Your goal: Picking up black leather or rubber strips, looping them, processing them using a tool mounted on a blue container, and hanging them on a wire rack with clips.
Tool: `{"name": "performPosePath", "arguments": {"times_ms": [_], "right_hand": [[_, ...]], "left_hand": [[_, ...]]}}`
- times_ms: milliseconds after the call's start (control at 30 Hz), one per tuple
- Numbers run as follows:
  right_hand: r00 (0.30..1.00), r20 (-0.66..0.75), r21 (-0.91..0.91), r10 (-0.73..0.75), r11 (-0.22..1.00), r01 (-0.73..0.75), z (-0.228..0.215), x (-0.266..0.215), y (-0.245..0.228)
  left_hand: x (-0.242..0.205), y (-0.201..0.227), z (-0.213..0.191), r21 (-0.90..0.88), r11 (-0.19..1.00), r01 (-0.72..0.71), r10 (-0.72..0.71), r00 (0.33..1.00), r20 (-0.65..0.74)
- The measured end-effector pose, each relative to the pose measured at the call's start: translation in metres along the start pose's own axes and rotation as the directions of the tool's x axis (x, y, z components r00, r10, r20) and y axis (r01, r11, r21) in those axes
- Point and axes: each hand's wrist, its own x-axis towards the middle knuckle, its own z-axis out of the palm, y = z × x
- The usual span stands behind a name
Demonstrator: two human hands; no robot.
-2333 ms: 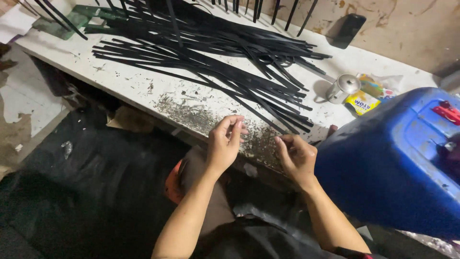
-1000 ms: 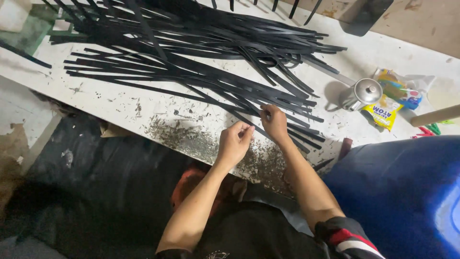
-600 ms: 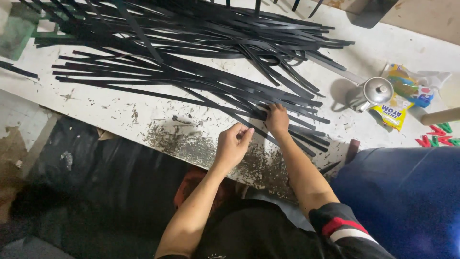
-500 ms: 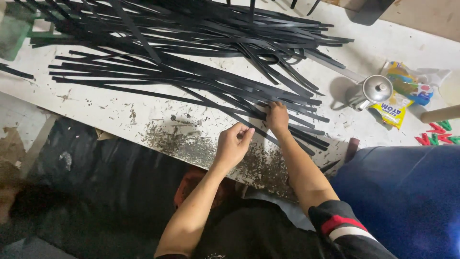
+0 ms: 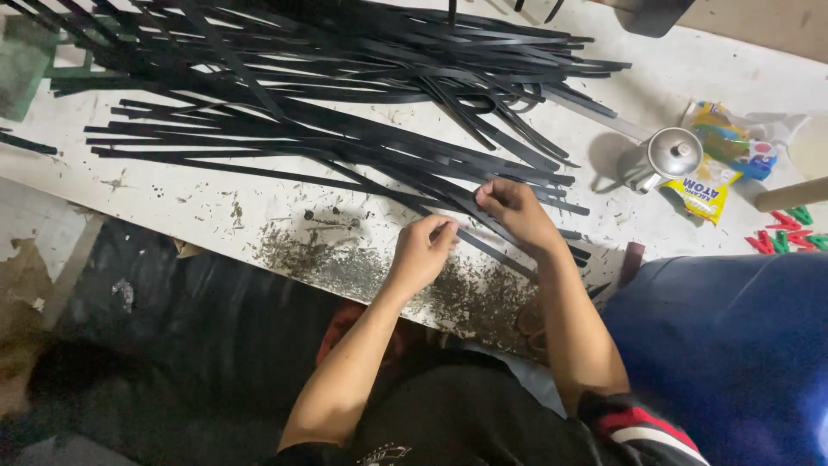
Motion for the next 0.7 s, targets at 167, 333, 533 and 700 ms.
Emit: {"name": "performPosePath", "arguments": {"times_ms": [167, 333, 533, 700], "right_hand": [[0.991, -0.021, 0.342, -0.131, 0.931, 0.130, -0.014, -0.057, -0.066], [0.975, -0.012, 0.512, -0.220, 0.837, 0.195, -0.027, -0.081, -0.059], [0.962, -0.027, 0.460, -0.273, 0.851, 0.254, -0.035, -0.107, -0.073], [0.930, -0.154, 0.191, -0.333, 0.914, 0.359, -0.020, -0.133, -0.121]], "left_hand": [[0.012, -0.011, 0.014, -0.763, 0.645, 0.044, -0.077, 0.997, -0.007], [0.002, 0.018, 0.012, -0.846, 0.523, -0.103, 0.044, 0.995, -0.093], [-0.017, 0.055, 0.007, -0.780, 0.587, -0.219, 0.181, 0.974, -0.137], [-0.032, 0.079, 0.007, -0.658, 0.672, -0.341, 0.297, 0.937, -0.182]]}}
